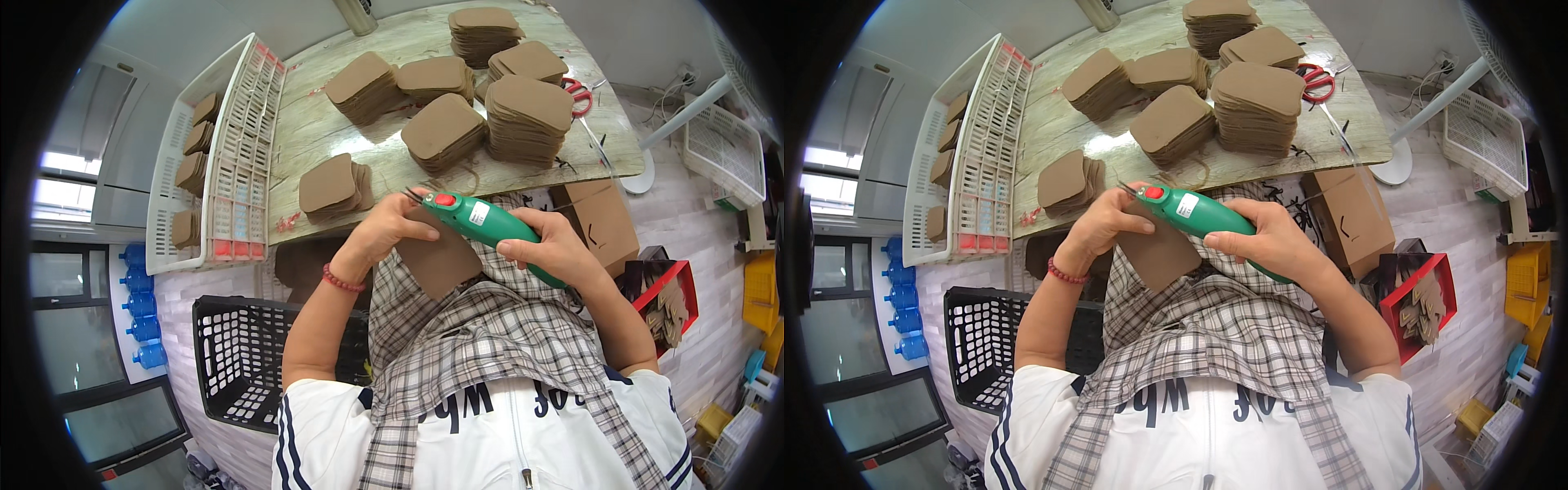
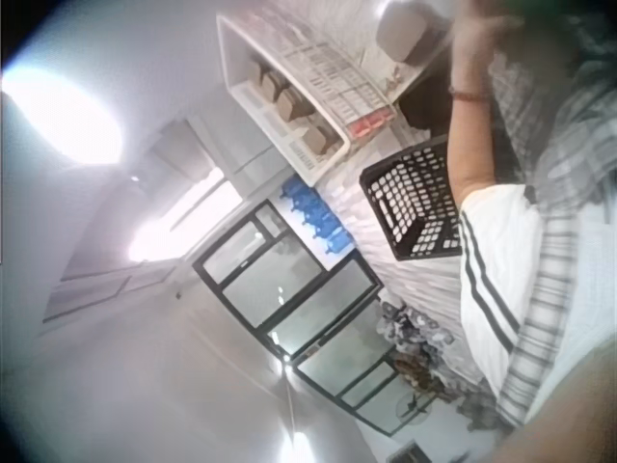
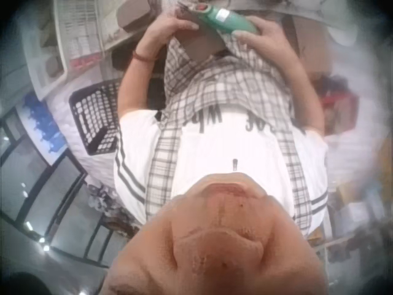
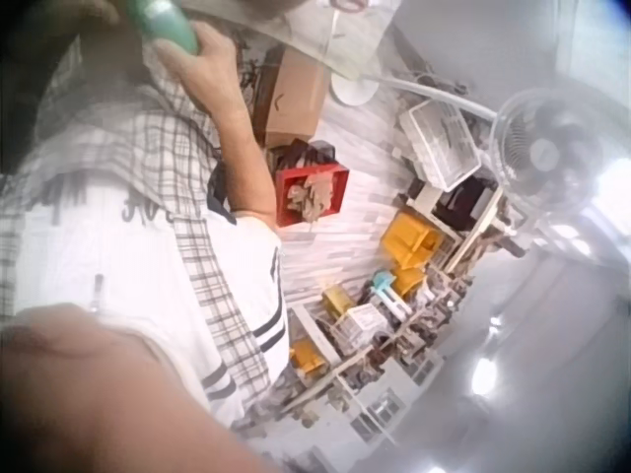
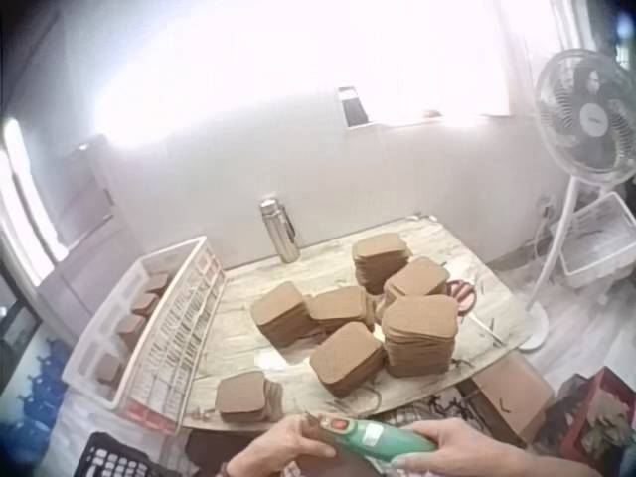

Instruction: The person uses a green rotary tool to smooth the edges of stacked brown cardboard pieces. They pick up each piece, run the tool along the perimeter, and place the finished piece into a black crate.

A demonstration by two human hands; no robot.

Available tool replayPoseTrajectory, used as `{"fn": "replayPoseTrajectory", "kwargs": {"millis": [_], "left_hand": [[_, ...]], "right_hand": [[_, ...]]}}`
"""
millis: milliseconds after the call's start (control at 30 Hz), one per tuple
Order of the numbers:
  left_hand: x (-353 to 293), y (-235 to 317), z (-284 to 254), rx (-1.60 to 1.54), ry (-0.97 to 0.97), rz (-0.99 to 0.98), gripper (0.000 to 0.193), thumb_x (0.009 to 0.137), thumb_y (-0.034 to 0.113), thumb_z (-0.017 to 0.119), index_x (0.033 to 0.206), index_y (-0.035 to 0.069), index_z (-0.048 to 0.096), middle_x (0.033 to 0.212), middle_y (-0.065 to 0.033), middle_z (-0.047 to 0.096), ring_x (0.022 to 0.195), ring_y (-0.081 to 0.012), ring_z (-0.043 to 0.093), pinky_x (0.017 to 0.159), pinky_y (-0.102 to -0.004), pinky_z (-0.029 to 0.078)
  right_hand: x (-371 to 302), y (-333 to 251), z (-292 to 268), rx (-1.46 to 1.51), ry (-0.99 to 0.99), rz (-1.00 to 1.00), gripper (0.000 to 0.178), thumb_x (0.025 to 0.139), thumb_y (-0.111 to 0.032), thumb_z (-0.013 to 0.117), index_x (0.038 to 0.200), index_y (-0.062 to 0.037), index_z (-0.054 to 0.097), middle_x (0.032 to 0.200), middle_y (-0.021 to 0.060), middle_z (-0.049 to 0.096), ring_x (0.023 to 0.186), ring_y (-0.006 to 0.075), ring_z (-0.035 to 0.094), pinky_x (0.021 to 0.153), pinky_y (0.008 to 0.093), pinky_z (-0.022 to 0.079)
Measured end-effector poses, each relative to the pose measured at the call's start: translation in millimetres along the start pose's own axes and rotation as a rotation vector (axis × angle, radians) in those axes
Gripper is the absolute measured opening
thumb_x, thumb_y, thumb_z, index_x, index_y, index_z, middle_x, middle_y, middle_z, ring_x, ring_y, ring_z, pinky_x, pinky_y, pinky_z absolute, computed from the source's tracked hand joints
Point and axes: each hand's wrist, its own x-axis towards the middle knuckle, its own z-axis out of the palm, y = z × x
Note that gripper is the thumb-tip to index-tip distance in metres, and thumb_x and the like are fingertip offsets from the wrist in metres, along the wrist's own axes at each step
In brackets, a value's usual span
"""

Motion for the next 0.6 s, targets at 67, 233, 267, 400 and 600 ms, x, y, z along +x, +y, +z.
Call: {"fn": "replayPoseTrajectory", "kwargs": {"millis": [67,233,267,400,600], "left_hand": [[-8,10,-18,0.079,0.128,0.077,0.036,0.074,-0.006,0.068,0.108,0.005,0.061,0.106,-0.0038,0.061,0.091,-0.0116,0.06,0.076,-0.0242,0.05],[-22,8,-146,0.127,0.764,0.408,0.037,0.083,0.003,0.064,0.118,-0.001,0.054,0.108,-0.0124,0.063,0.095,-0.0226,0.062,0.084,-0.0349,0.052],[-21,4,-161,0.336,0.888,0.369,0.039,0.082,0.004,0.065,0.12,-0.001,0.053,0.109,-0.0132,0.063,0.097,-0.0237,0.062,0.085,-0.036,0.051],[14,12,-111,1.493,1.151,0.558,0.054,0.078,0.018,0.072,0.126,0.003,0.052,0.127,-0.0191,0.051,0.122,-0.0326,0.043,0.103,-0.045,0.032],[115,-4,-56,1.517,0.772,0.59,0.06,0.073,0.031,0.076,0.124,0.007,0.056,0.137,-0.0154,0.045,0.135,-0.036,0.028,0.11,-0.0488,0.019]], "right_hand": [[-2,5,0,-0.055,0.085,-0.003,0.035,0.081,-0.02,0.071,0.105,0.0026,0.061,0.074,0.0024,0.06,0.06,0.007,0.055,0.056,0.0229,0.046],[-11,22,-10,0.007,0.157,0.036,0.034,0.081,-0.023,0.072,0.101,0.0018,0.063,0.072,0.002,0.06,0.06,0.0066,0.054,0.056,0.0221,0.045],[-11,24,-10,0.018,0.158,0.026,0.032,0.081,-0.023,0.072,0.1,0.0018,0.063,0.071,0.0019,0.06,0.06,0.0066,0.054,0.056,0.0222,0.045],[-18,32,-13,-0.008,0.209,0.031,0.031,0.082,-0.022,0.071,0.099,0.002,0.063,0.072,0.0014,0.06,0.06,0.0063,0.054,0.056,0.0219,0.045],[-22,36,-10,0.002,0.265,0.009,0.032,0.082,-0.02,0.071,0.103,0.0023,0.062,0.076,0.0024,0.061,0.061,0.0067,0.055,0.057,0.0221,0.045]]}}
